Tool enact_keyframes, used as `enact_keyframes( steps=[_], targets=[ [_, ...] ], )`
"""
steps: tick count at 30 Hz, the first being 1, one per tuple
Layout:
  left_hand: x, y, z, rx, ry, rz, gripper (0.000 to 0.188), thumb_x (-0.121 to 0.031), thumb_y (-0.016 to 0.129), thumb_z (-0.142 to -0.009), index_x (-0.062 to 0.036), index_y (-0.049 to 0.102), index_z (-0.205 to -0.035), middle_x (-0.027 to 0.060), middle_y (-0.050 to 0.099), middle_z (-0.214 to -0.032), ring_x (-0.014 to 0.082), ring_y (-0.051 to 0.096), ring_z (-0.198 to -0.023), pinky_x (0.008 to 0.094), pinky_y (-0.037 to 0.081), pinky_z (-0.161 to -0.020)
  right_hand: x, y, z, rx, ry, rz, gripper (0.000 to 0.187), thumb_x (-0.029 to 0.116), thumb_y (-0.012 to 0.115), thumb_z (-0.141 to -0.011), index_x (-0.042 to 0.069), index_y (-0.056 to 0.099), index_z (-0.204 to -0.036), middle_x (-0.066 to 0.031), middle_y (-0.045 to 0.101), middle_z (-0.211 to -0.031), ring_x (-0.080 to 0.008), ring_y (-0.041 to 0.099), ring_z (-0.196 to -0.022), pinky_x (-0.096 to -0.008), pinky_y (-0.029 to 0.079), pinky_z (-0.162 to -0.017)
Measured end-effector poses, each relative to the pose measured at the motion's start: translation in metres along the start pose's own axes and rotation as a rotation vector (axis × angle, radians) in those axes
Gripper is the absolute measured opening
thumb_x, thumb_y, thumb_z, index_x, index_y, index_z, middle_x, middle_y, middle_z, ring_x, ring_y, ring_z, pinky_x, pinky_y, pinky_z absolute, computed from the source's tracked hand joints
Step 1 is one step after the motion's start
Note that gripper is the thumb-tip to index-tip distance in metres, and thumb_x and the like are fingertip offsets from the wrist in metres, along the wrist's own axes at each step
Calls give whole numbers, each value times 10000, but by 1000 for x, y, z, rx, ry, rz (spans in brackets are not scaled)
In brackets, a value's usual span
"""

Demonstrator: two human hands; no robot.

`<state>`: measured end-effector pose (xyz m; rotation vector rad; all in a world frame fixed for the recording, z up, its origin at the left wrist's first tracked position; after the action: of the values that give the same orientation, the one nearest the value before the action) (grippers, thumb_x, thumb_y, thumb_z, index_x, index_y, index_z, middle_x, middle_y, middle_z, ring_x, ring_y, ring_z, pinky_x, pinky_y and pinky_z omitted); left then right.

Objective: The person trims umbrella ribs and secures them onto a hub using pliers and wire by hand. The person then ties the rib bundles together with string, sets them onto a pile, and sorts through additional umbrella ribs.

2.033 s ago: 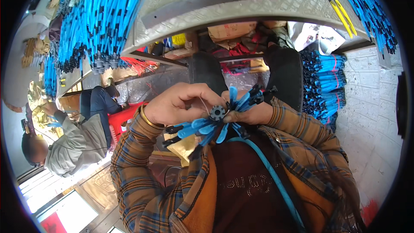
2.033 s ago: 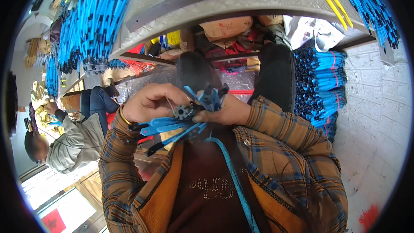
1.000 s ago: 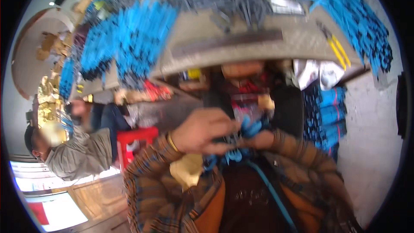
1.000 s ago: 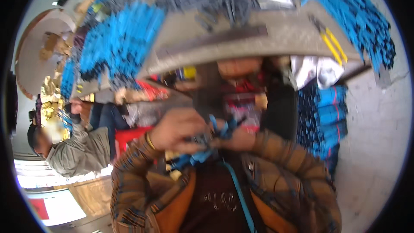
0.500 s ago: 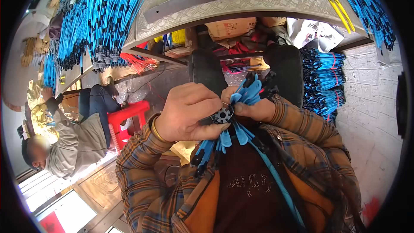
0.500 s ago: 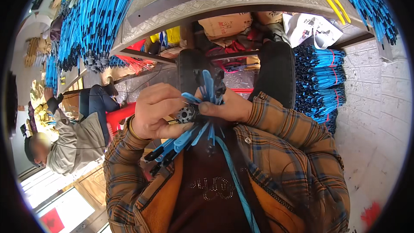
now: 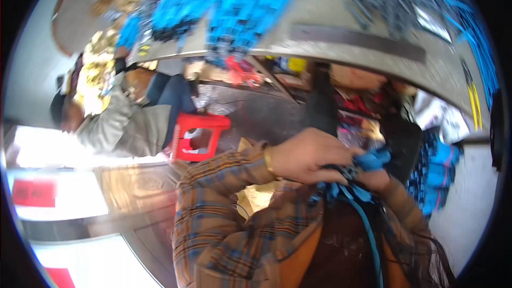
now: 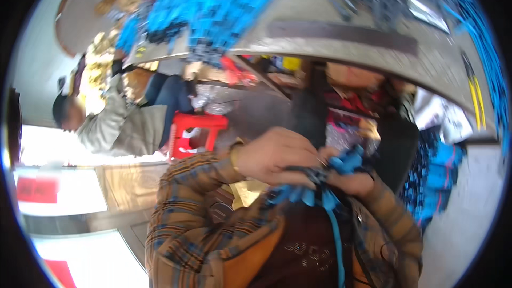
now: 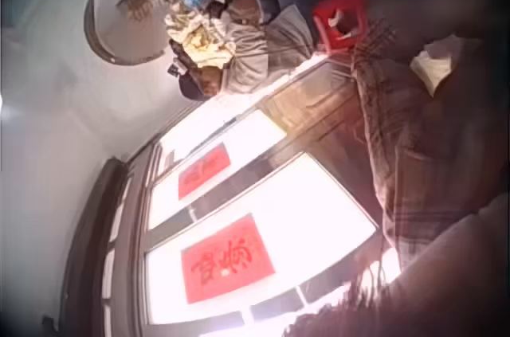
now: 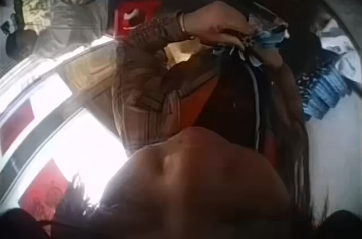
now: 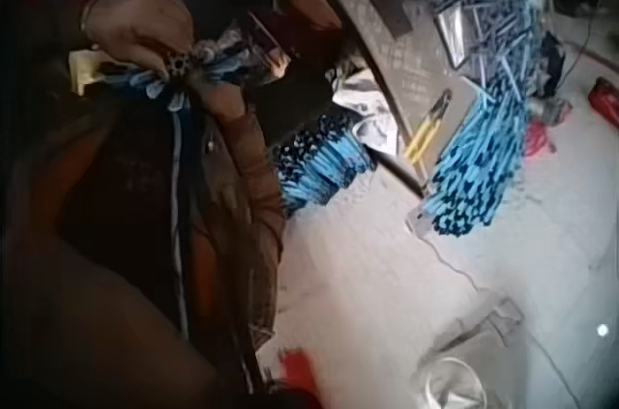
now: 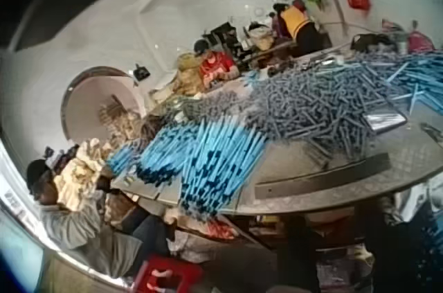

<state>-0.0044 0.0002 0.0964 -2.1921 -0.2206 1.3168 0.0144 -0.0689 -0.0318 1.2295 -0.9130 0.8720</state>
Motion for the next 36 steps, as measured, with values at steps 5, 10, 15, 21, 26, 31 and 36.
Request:
enact_keyframes(
  steps=[5,10,15,21,26,31,36],
  targets=[
    [6,1,12,-108,-82,224,228,-121,717,-697,-38,595,-871,89,621,-829,227,616,-737,321,487,-636,2,8,-3,8,53,-40,273,155,632,-792,83,463,-995,-3,481,-978,-98,458,-927,-265,388,-824],
    [22,5,14,-89,-319,543,216,-75,720,-687,-25,582,-847,68,632,-817,161,624,-760,292,485,-660,-4,3,-10,29,71,125,343,174,665,-773,58,480,-1037,-32,497,-1041,-110,479,-965,-272,412,-828],
    [29,10,10,-15,-309,599,219,-70,725,-678,-13,574,-826,63,629,-783,149,626,-749,270,481,-649,6,6,-14,-40,15,-22,389,164,678,-755,36,502,-1077,-64,528,-1069,-133,519,-978,-279,440,-834],
    [21,15,1,105,-166,566,239,-81,736,-668,-26,569,-831,54,628,-775,137,626,-733,258,480,-628,1,9,-7,95,81,129,398,142,681,-744,18,518,-1085,-76,569,-1029,-156,569,-923,-279,464,-822],
    [20,17,0,127,-192,565,348,-103,763,-634,-37,535,-888,66,627,-767,139,625,-703,250,474,-603,8,16,-7,54,147,-74,409,144,689,-732,26,520,-1085,-72,575,-1014,-156,563,-936,-281,461,-821],
    [30,19,-4,200,-341,544,536,-134,801,-569,-46,475,-985,76,611,-773,145,617,-685,251,474,-576,22,13,-16,15,13,207,371,147,692,-724,33,550,-1048,-72,577,-1013,-174,551,-961,-307,445,-841],
    [27,11,-14,177,-208,321,648,-188,826,-509,-46,453,-1019,66,585,-783,170,603,-670,269,473,-565,37,22,-22,29,-26,214,294,130,696,-707,39,583,-962,-74,576,-995,-194,548,-958,-335,427,-857]
  ],
)
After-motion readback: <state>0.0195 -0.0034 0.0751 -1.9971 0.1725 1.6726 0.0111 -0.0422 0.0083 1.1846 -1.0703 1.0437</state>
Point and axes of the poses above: each hand's wrist, its own z-axis away from the middle knuckle, its own y-axis out of the palm, x = y × z, the point moved 9 cm from there along -z, towards the middle knuckle
